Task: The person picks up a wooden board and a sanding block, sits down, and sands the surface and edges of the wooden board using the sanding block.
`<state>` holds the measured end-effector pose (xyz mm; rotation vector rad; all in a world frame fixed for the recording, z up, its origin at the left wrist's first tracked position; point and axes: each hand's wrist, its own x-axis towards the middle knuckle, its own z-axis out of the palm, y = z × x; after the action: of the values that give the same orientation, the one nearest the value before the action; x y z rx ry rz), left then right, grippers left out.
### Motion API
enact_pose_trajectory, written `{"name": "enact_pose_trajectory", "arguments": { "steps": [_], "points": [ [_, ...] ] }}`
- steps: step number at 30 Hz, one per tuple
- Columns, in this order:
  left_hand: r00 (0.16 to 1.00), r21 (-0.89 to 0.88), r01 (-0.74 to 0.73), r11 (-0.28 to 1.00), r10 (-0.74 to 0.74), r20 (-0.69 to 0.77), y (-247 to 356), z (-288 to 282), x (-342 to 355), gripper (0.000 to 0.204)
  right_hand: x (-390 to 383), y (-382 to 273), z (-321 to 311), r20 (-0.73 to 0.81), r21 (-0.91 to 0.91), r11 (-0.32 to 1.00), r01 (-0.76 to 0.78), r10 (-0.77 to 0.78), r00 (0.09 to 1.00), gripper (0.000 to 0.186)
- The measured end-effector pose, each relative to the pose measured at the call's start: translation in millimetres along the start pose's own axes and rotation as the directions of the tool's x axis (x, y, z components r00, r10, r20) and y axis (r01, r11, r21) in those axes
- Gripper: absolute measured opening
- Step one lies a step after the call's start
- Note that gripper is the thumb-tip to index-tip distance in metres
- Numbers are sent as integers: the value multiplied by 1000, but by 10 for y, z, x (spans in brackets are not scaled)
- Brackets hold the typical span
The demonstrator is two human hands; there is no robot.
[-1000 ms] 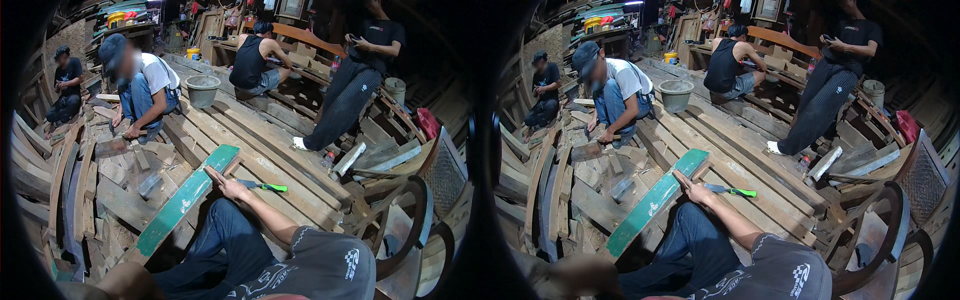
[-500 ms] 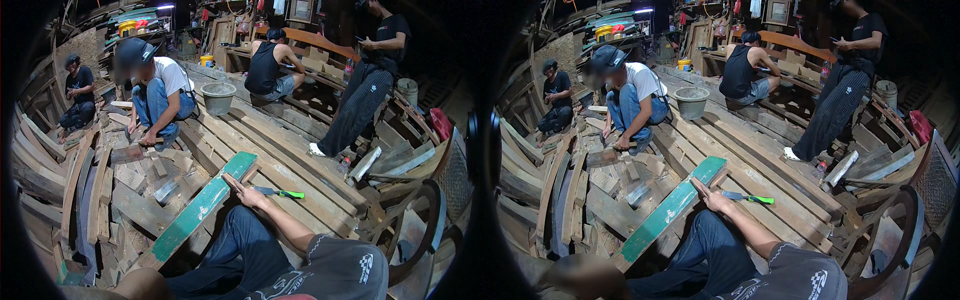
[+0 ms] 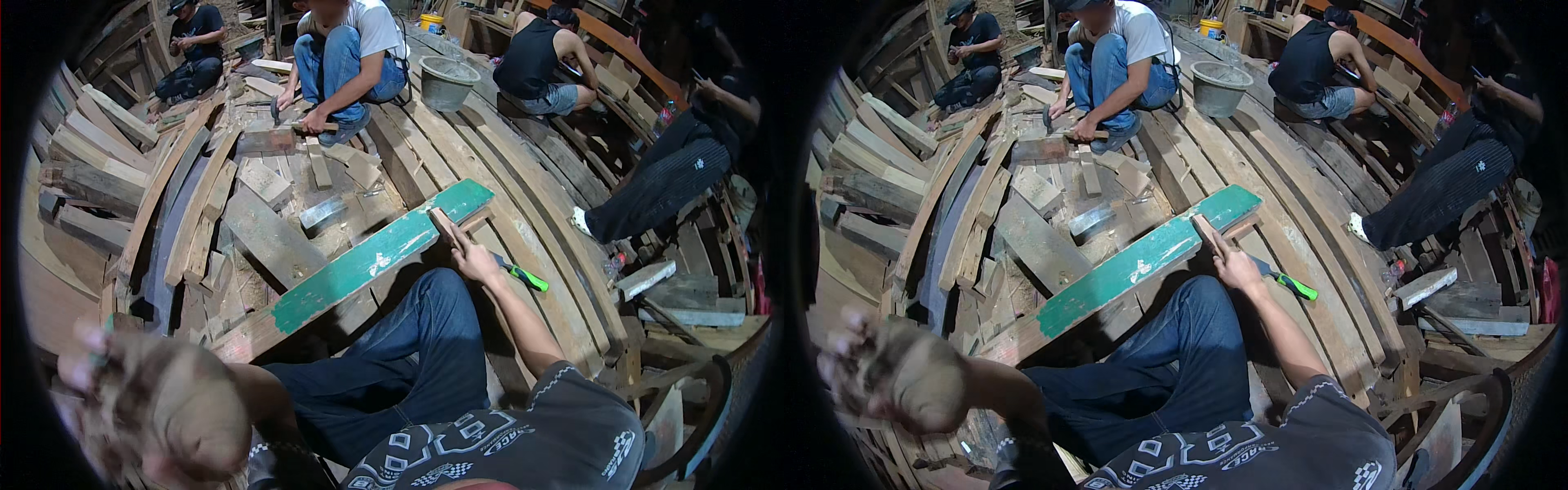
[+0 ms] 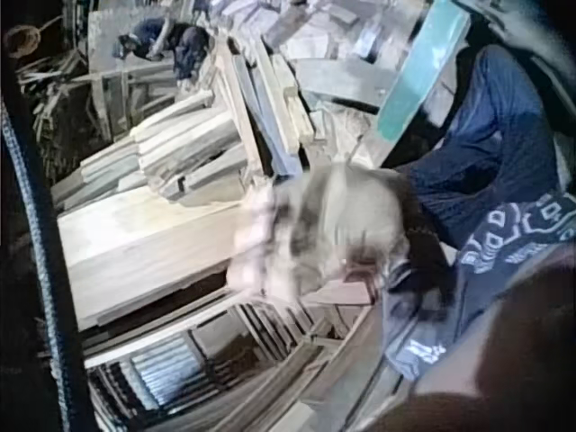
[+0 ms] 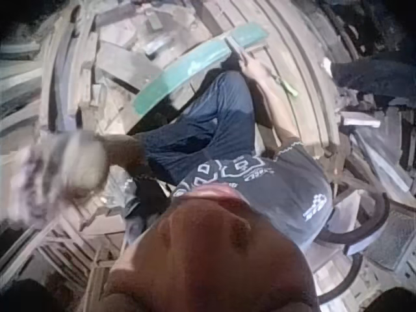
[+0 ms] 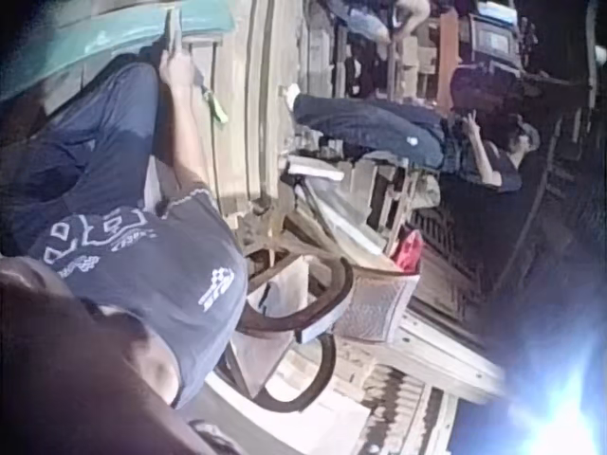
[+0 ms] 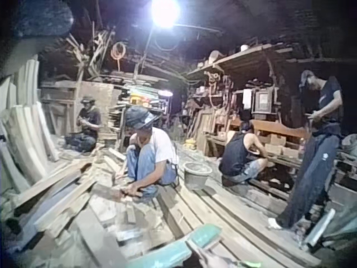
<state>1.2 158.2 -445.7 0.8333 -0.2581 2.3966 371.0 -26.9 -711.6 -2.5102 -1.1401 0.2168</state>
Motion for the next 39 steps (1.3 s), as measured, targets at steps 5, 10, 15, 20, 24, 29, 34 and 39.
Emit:
{"name": "enact_pose_trajectory", "arguments": {
  "steps": [5, 10, 15, 20, 24, 29, 34, 39],
  "points": [
    [555, 725, 221, 652, -695, 456, -1256, -1275, -1234, 27, 41, 537, -20, -104, 64, 926, -372, 377, 920, 67],
    [139, 897, -65, 437, -886, 442, -1566, -2368, -1889, 40, 66, 564, -111, 99, -52, 980, 193, -187, 977, 65],
    [-123, 891, -253, 377, -926, 356, -1444, -2337, -2028, 81, 231, 543, -103, -1, -17, 988, -152, 152, 988, 65],
    [-298, 835, -414, 361, -921, 250, -1351, -2387, -2042, 115, 294, 725, -155, 171, -17, 998, 53, -49, 984, 61],
    [-380, 824, -467, 319, -915, 139, -1302, -2390, -2127, 127, 299, 429, -221, 17, 15, 966, -260, 259, 966, 66],
    [-414, 824, -459, 332, -901, 132, -1284, -2363, -2065, 133, 316, 680, -265, 171, -250, 967, -47, 92, 981, 69],
    [-366, 812, -464, 353, -911, 187, -1273, -2410, -2261, 134, 140, 850, -30, -153, -89, 978, 189, -201, 967, 68],
    [-365, 800, -519, 300, -924, 109, -1281, -2511, -2128, 129, 357, 423, -419, 82, 7, 942, -336, 334, 939, 60]
  ]
}}
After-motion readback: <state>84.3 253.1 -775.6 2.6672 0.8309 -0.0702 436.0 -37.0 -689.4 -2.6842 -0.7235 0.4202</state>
